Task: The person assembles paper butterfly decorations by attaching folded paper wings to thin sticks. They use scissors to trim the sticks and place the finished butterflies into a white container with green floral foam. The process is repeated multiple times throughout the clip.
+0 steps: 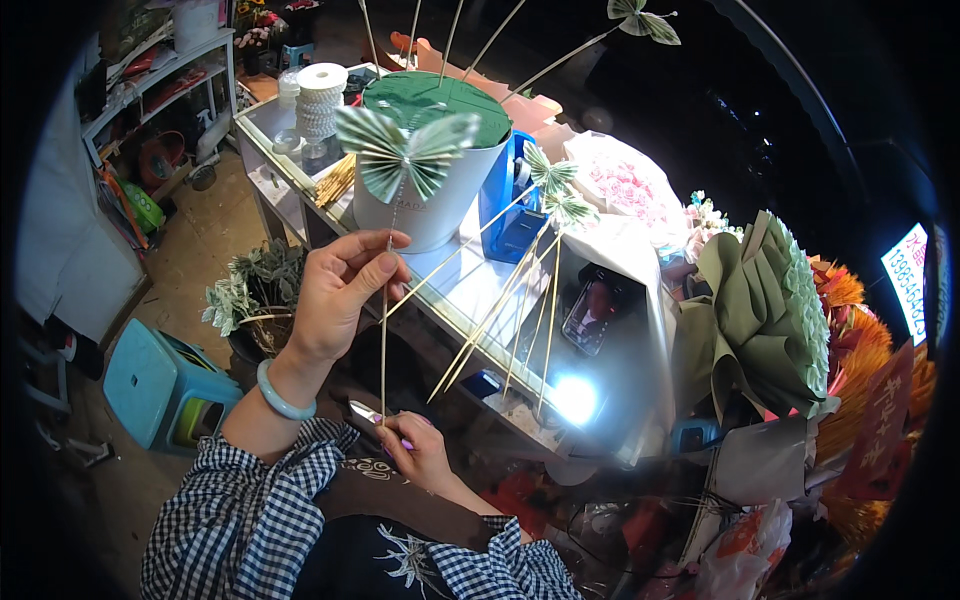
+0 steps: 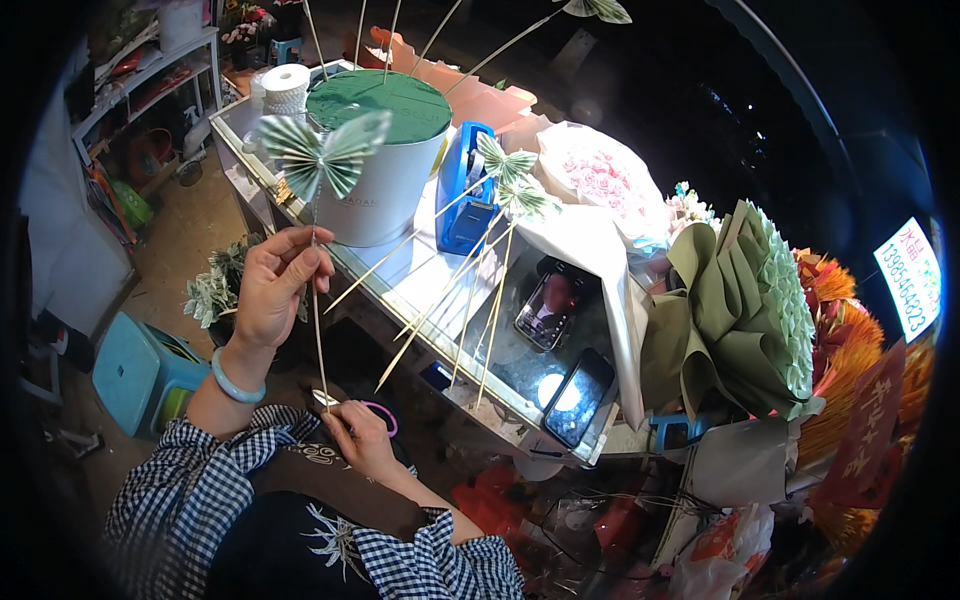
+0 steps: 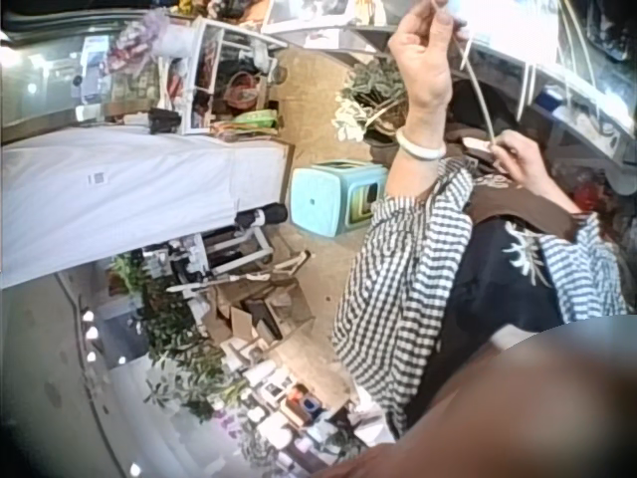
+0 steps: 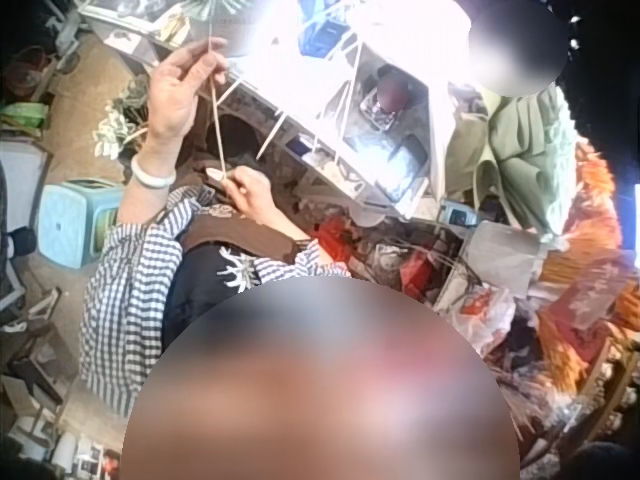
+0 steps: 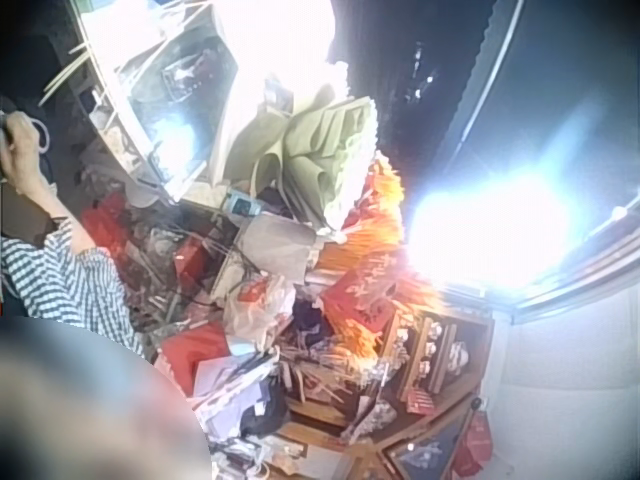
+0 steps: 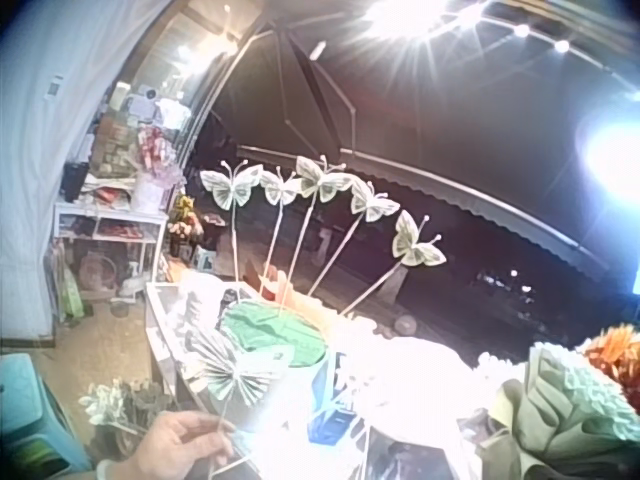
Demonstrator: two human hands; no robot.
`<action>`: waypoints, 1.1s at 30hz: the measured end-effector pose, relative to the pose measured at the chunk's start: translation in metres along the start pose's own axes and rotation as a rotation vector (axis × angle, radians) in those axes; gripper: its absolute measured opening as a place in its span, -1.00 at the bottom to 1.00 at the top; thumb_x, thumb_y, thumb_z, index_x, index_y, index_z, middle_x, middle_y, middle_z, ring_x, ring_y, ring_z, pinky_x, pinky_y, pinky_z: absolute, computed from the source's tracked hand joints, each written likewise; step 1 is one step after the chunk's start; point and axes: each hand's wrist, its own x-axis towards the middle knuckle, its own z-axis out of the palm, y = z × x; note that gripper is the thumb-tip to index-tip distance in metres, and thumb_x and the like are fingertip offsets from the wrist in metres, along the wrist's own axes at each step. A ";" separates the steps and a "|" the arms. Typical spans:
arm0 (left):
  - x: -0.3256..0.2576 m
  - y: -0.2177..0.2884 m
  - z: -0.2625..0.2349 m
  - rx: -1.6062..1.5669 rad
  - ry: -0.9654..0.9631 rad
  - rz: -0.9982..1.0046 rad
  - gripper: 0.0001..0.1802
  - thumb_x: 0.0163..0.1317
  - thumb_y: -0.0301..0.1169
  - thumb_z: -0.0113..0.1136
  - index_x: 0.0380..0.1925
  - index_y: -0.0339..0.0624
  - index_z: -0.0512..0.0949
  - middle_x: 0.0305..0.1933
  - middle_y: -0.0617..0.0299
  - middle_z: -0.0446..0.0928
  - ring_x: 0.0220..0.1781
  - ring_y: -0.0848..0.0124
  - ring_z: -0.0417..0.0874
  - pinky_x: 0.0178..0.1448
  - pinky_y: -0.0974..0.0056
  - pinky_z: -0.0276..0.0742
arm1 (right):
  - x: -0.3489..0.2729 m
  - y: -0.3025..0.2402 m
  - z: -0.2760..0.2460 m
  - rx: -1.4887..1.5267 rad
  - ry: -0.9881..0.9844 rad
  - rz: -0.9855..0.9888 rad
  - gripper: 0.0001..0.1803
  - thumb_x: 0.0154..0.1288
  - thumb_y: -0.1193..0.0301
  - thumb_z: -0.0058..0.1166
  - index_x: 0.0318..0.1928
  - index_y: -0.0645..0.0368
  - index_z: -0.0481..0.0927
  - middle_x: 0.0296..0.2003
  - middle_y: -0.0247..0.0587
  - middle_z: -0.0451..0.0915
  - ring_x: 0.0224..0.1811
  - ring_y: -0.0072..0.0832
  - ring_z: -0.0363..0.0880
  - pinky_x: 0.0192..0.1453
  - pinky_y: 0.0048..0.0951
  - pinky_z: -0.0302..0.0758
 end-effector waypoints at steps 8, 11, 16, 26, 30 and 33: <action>-0.002 -0.007 -0.005 -0.325 -0.029 -0.101 -0.73 0.26 -0.39 0.13 -0.12 -0.36 0.50 -0.42 0.20 0.55 -0.43 0.52 0.51 -0.31 0.49 0.45 | -0.002 0.000 0.000 -0.017 -0.005 0.015 -0.91 0.10 0.56 0.17 -0.35 0.26 0.55 -0.50 -0.19 0.54 -0.49 -0.33 0.50 -0.27 -0.41 0.43; -0.003 -0.010 -0.004 -0.522 -0.070 -0.162 -0.73 0.27 -0.40 0.10 -0.12 -0.38 0.49 -0.44 0.20 0.53 -0.44 0.53 0.47 -0.32 0.49 0.41 | -0.004 0.001 0.001 -0.035 0.002 0.018 -0.91 0.11 0.54 0.17 -0.34 0.25 0.56 -0.45 -0.18 0.58 -0.43 -0.30 0.55 -0.13 -0.36 0.46; -0.009 -0.014 0.001 -0.630 -0.077 -0.225 -0.74 0.29 -0.39 0.07 -0.13 -0.40 0.48 -0.44 0.19 0.53 -0.46 0.53 0.44 -0.33 0.48 0.35 | -0.006 0.002 0.001 -0.026 -0.001 0.046 -0.91 0.12 0.52 0.17 -0.33 0.24 0.57 -0.45 -0.19 0.59 -0.40 -0.29 0.56 -0.01 -0.32 0.45; -0.012 -0.016 0.006 -0.809 0.044 -0.307 -0.78 0.29 -0.38 0.09 -0.15 -0.27 0.51 -0.34 0.19 0.57 -0.42 0.52 0.51 -0.32 0.46 0.38 | -0.005 0.002 0.001 -0.016 0.007 -0.041 -0.88 0.13 0.57 0.15 -0.32 0.34 0.52 -0.46 -0.11 0.52 -0.44 -0.30 0.50 -0.37 -0.44 0.40; -0.014 -0.018 0.008 -0.739 0.104 -0.311 -0.83 0.26 -0.40 0.12 -0.18 -0.21 0.52 -0.30 0.21 0.55 -0.37 0.50 0.50 -0.29 0.43 0.38 | -0.006 0.002 0.001 -0.017 0.017 -0.041 -0.88 0.13 0.56 0.15 -0.32 0.34 0.52 -0.45 -0.12 0.52 -0.44 -0.30 0.51 -0.37 -0.44 0.40; -0.010 -0.018 0.003 -0.685 -0.041 -0.200 -0.87 0.24 -0.41 0.14 -0.23 -0.18 0.51 -0.31 0.22 0.52 -0.32 0.49 0.47 -0.25 0.41 0.36 | -0.006 0.003 0.001 -0.005 -0.001 -0.039 -0.88 0.13 0.57 0.15 -0.32 0.34 0.52 -0.45 -0.12 0.52 -0.44 -0.30 0.50 -0.37 -0.44 0.40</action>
